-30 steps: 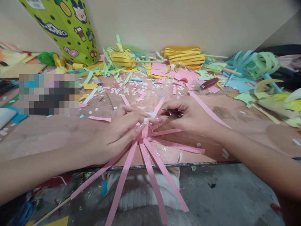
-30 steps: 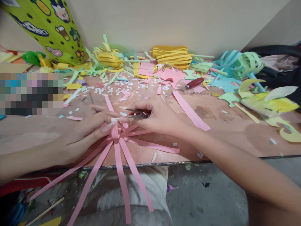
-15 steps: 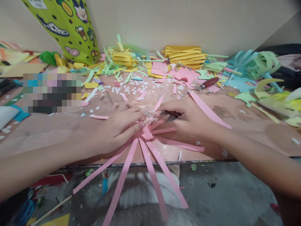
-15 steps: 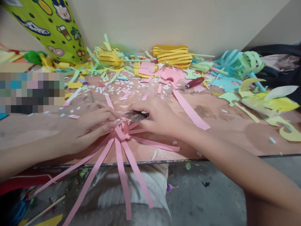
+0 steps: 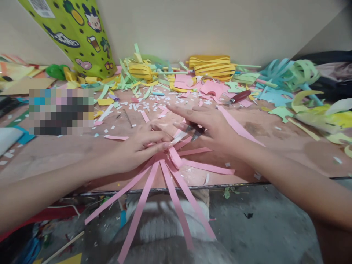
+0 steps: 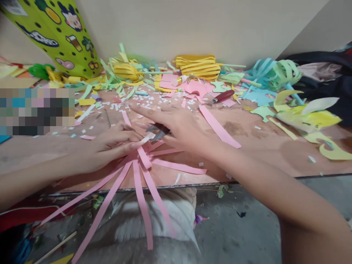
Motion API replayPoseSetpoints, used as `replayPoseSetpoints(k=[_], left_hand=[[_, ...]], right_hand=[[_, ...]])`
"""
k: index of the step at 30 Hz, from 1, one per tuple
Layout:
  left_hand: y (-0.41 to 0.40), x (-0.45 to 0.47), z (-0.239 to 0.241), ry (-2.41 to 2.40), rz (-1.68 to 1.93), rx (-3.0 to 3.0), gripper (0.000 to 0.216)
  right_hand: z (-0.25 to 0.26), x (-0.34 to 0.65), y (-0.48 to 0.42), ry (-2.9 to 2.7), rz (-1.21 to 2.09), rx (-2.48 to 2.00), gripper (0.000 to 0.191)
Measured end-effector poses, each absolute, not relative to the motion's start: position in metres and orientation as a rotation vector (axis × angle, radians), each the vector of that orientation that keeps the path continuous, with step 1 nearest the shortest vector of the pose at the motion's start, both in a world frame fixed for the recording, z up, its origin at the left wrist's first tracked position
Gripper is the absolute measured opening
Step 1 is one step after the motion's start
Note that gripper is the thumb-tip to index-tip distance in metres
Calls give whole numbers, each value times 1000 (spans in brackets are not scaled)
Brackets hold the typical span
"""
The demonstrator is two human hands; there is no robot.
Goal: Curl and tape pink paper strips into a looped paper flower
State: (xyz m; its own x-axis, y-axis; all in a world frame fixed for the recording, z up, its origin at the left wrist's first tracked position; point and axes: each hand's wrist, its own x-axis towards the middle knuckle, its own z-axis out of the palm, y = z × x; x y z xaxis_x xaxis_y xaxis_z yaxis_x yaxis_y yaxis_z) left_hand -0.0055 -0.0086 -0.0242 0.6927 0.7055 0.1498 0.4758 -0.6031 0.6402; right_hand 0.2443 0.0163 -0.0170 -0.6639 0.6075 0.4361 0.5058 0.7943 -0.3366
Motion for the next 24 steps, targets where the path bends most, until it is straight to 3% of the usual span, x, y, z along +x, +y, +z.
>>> replayPoseSetpoints(k=[7, 14, 21, 24], left_hand=[[-7, -7, -27, 930, 585, 2228, 27], [-5, -9, -27, 1016, 630, 2236, 34], [-5, -6, -23, 1064, 683, 2145, 34], [-4, -5, -22, 1065, 686, 2165, 34]], right_hand=[[-13, 244, 22, -2171, 274, -962, 42], [0, 248, 14, -2016, 562, -1277, 43], [-10, 239, 6, -2122, 711, -1069, 28], [-9, 238, 10, -2206, 766, -1055, 31]])
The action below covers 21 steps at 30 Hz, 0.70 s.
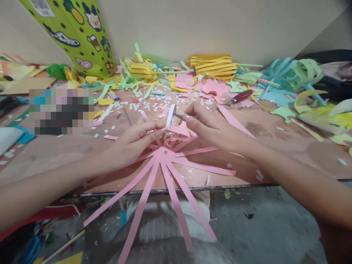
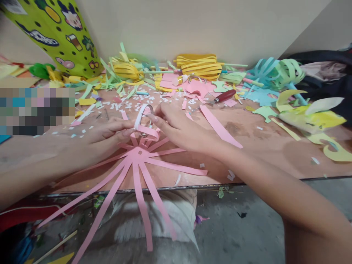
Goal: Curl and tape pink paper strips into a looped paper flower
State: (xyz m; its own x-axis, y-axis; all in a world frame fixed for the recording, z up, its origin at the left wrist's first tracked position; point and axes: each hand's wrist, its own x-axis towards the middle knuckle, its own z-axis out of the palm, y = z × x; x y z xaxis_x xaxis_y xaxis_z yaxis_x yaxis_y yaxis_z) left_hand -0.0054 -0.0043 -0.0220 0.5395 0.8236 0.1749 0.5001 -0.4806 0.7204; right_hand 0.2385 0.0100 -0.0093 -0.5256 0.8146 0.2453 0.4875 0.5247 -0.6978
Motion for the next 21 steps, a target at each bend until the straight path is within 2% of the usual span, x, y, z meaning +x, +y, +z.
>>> replayPoseSetpoints(k=[5, 11, 21], left_hand=[[-6, -5, -20, 1124, 666, 2318, 34], [-10, -4, -19, 1152, 626, 2322, 33], [-15, -3, -17, 1126, 617, 2311, 32]], right_hand=[[-7, 237, 7, -2192, 916, -1139, 42], [-9, 243, 5, -2236, 1059, -1122, 41], [-7, 248, 17, -1962, 1634, -992, 33]])
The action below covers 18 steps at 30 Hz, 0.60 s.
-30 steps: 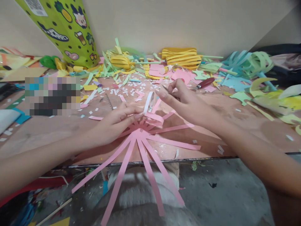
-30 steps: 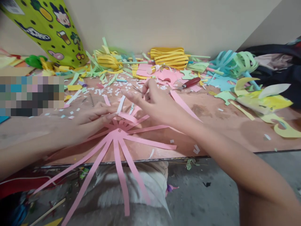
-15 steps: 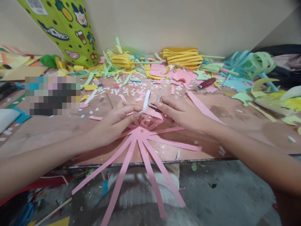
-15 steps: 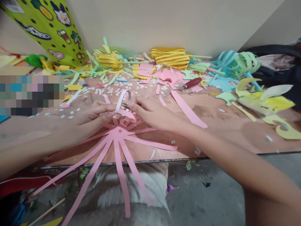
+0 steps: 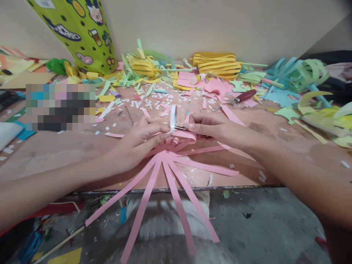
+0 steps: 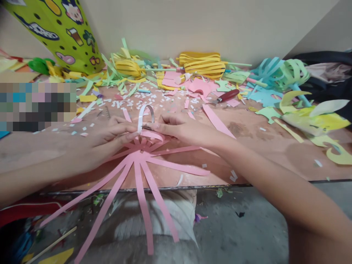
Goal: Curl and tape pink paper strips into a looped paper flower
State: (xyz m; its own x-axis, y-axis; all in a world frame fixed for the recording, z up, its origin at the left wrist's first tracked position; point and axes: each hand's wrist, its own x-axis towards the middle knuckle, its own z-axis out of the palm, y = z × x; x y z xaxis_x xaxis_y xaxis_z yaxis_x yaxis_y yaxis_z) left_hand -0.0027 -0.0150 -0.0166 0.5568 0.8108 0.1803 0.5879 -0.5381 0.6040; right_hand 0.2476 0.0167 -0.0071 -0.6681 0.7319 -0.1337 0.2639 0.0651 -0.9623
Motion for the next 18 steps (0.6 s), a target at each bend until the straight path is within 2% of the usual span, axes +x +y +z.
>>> replayPoseSetpoints(k=[6, 18], left_hand=[[-18, -2, -13, 1093, 607, 2256, 31], [-15, -3, -21, 1116, 606, 2202, 31]], right_hand=[[10, 245, 9, -2001, 1454, -1202, 35], [12, 248, 9, -1912, 1577, -1144, 34]])
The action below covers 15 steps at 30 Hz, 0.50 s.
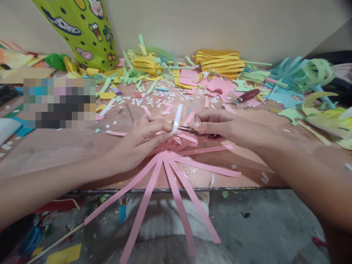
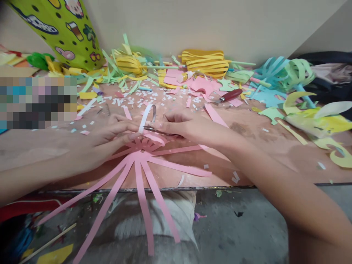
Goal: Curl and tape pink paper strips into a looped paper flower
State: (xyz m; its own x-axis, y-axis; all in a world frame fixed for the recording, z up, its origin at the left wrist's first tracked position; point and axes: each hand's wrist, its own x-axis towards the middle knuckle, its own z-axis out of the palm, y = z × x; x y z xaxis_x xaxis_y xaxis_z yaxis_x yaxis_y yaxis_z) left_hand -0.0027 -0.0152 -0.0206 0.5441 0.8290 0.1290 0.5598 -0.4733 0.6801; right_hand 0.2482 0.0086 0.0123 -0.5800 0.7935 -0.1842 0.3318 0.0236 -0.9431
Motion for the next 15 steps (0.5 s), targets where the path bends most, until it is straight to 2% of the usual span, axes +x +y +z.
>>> replayPoseSetpoints(k=[7, 12, 15], left_hand=[[-16, 0, -14, 1191, 580, 2253, 31], [-17, 1, -13, 1223, 545, 2230, 32], [-18, 2, -13, 1229, 530, 2185, 32]], right_hand=[[-4, 246, 15, -1955, 1555, -1083, 36], [-7, 242, 10, -1747, 1773, -1014, 22], [-5, 238, 6, -1713, 1782, -1032, 17]])
